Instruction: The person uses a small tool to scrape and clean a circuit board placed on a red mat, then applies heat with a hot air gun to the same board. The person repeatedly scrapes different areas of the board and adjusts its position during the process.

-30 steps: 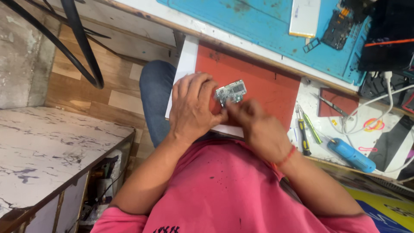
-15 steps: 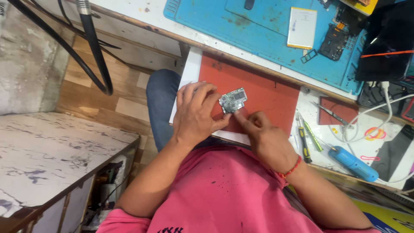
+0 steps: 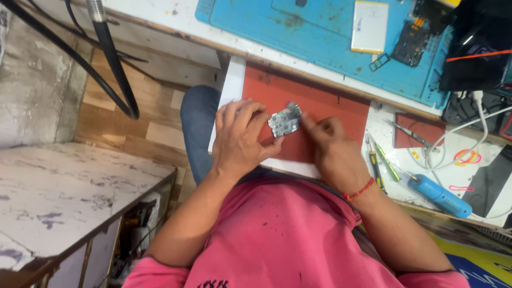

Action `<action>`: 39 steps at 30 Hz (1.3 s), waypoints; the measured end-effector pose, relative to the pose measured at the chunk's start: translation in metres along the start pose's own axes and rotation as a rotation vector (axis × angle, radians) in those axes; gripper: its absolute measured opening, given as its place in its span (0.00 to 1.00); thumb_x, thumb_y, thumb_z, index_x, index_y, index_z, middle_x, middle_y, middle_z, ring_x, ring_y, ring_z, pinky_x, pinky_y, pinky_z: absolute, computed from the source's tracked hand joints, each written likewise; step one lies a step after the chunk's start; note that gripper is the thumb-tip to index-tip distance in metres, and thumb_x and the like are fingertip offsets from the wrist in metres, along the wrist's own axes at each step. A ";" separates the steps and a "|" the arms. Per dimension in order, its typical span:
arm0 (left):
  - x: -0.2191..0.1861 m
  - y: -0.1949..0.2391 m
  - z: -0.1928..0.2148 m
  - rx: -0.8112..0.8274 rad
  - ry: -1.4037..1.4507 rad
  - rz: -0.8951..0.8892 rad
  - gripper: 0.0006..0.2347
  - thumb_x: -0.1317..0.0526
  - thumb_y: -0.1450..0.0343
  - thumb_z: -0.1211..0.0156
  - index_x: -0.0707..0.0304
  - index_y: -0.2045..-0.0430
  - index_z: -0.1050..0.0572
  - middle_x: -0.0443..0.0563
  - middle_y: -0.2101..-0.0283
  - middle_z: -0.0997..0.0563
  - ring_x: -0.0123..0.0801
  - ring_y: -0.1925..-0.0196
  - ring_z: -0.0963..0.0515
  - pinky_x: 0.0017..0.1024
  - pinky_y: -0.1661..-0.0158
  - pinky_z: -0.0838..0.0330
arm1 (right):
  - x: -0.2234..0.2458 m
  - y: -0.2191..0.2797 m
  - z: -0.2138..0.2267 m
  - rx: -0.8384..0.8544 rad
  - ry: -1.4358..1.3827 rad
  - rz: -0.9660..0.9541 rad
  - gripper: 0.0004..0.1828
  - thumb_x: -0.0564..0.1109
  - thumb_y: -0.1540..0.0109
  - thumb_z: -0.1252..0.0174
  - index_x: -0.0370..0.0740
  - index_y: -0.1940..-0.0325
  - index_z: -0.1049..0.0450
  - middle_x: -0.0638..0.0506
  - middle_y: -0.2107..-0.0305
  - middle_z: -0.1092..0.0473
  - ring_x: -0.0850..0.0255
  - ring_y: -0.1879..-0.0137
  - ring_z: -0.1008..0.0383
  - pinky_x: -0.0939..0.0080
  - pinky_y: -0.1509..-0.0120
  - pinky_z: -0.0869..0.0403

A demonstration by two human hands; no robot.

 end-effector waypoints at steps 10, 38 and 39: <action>0.000 0.001 0.000 -0.016 -0.005 -0.010 0.19 0.55 0.41 0.25 0.64 0.62 0.19 0.50 0.50 0.24 0.44 0.41 0.27 0.48 0.38 0.38 | 0.013 0.000 -0.004 0.027 0.026 0.130 0.37 0.32 0.44 0.50 0.46 0.29 0.33 0.41 0.54 0.30 0.42 0.66 0.23 0.45 0.62 0.24; -0.007 -0.008 0.005 -0.048 0.030 -0.048 0.21 0.54 0.45 0.26 0.67 0.63 0.21 0.55 0.53 0.23 0.47 0.46 0.27 0.49 0.43 0.37 | -0.020 -0.008 -0.026 0.092 0.017 -0.001 0.40 0.36 0.42 0.53 0.55 0.24 0.38 0.43 0.50 0.32 0.42 0.64 0.22 0.44 0.58 0.22; -0.008 -0.006 0.007 -0.065 0.026 -0.061 0.22 0.54 0.45 0.26 0.68 0.63 0.22 0.55 0.53 0.24 0.48 0.46 0.27 0.49 0.43 0.36 | -0.018 -0.007 -0.030 0.122 0.027 0.041 0.40 0.36 0.42 0.53 0.56 0.25 0.37 0.44 0.51 0.31 0.42 0.63 0.21 0.45 0.58 0.22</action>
Point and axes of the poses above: each hand's wrist, its own y-axis away from the middle knuckle, its own z-axis out of the back of the hand, x = y × z, the point moved 8 cm from there along -y, towards the middle knuckle
